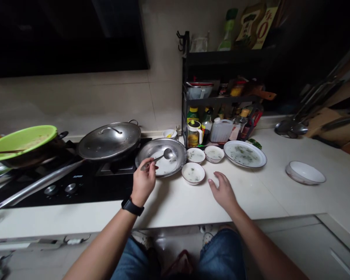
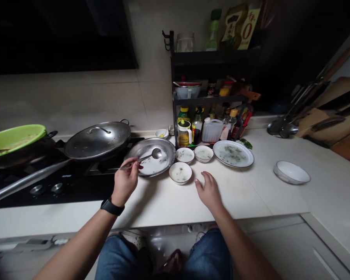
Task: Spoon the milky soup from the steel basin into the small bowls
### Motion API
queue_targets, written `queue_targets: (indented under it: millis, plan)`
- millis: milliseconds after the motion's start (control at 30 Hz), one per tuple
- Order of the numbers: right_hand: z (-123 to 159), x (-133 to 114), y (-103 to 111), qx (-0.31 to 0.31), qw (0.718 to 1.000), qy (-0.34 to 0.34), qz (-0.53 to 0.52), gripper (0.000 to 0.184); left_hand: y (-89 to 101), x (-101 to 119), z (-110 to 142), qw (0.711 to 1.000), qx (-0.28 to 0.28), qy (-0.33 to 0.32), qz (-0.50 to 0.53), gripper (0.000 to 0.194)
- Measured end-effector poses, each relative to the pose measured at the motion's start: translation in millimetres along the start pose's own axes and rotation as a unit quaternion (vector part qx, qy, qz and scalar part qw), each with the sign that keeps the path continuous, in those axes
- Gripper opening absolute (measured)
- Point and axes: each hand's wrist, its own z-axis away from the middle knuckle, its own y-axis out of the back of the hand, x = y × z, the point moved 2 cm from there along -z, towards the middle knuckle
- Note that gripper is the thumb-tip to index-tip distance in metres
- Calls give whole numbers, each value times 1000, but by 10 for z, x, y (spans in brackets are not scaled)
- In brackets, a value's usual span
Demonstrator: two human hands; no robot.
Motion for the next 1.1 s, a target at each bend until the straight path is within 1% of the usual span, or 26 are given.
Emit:
queue_targets:
  millis: [67, 133, 233, 400, 533, 667, 867, 933, 1100]
  plan:
    - [-1, 7, -4, -2, 1000, 3, 1, 47, 4, -138, -173, 999, 4, 15, -37, 29]
    - [-1, 15, -7, -3, 1000, 6, 1, 46, -22, -257, -317, 997, -3, 22, -70, 29]
    - [4, 27, -14, 1, 1000, 4, 1, 45, -110, -359, -462, 996, -19, 38, -81, 27]
    - [11, 44, -33, 3, 1000, 0, -1, 47, -285, -333, -546, 996, -38, 63, -45, 23]
    - [8, 42, -30, -4, 1000, -10, -2, 48, -337, -283, -465, 994, -53, 91, 4, 20]
    - [0, 23, -14, -7, 1000, -12, -7, 48, -300, -274, -336, 985, -54, 143, 80, 23]
    - [-8, 18, -10, -8, 1000, -14, -9, 48, -179, -254, -295, 955, -16, 224, 194, 23]
    - [-9, 20, -10, -9, 1000, -13, -8, 48, -122, -222, -309, 948, -6, 231, 221, 25]
    - [-12, 13, -2, -13, 1000, -13, -6, 49, 39, -69, -366, 946, 7, 213, 246, 30]
